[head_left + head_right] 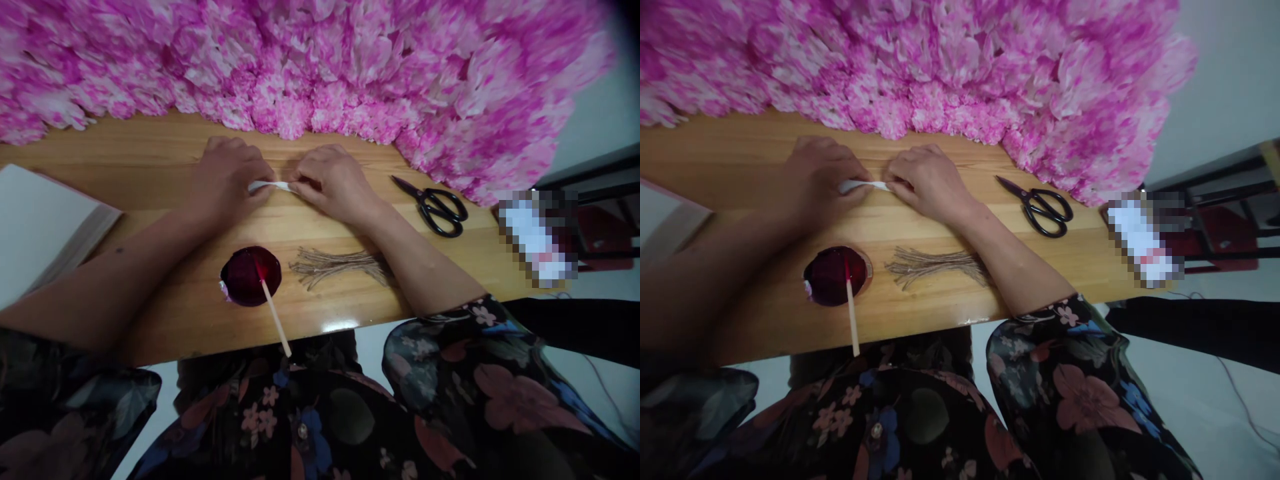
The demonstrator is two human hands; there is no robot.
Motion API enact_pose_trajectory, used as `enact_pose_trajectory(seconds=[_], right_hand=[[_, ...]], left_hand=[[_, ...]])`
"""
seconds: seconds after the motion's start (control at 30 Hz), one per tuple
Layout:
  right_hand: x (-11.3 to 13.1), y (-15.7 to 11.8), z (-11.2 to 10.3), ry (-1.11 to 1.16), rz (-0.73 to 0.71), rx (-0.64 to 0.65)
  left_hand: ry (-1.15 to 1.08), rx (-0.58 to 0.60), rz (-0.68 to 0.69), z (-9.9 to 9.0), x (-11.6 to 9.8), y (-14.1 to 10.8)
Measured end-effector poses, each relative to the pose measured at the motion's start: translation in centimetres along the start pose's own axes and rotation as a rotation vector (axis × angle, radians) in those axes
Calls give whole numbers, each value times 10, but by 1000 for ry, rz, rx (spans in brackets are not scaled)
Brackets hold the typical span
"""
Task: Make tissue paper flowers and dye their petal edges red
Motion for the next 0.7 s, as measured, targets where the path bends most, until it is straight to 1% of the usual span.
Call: enact_pose_trajectory(seconds=[0.07,0.13,0.2,0.23,0.3,0.4,0.5,0.6,0.7], right_hand=[[-6,2,-14,49,45,-41],[-13,2,-37,93,137,-135],[-15,1,-56,105,206,-144],[-13,0,-62,88,217,-104],[-5,-6,-69,34,210,29],[10,-28,-66,-10,156,248],[16,-60,-58,14,139,393],[13,-88,-48,16,162,451],[11,-102,-39,26,199,430]], left_hand=[[28,9,-23,1,2,1],[63,2,-24,2,3,2],[91,-23,-14,2,4,1],[102,-40,-9,2,4,1],[119,-76,-2,2,6,0],[112,-88,6,4,9,0],[79,-72,4,6,13,0],[52,-97,4,4,14,1],[20,-126,11,-1,13,1]])
Point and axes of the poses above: each hand's wrist, its own y-axis towards the middle knuckle, its own z-axis out of the palm, x = y × z, the point moved 6 cm from there along y, towards the middle knuckle, and after that the axes turned 3 degrees about z, right-handed, at the moved point
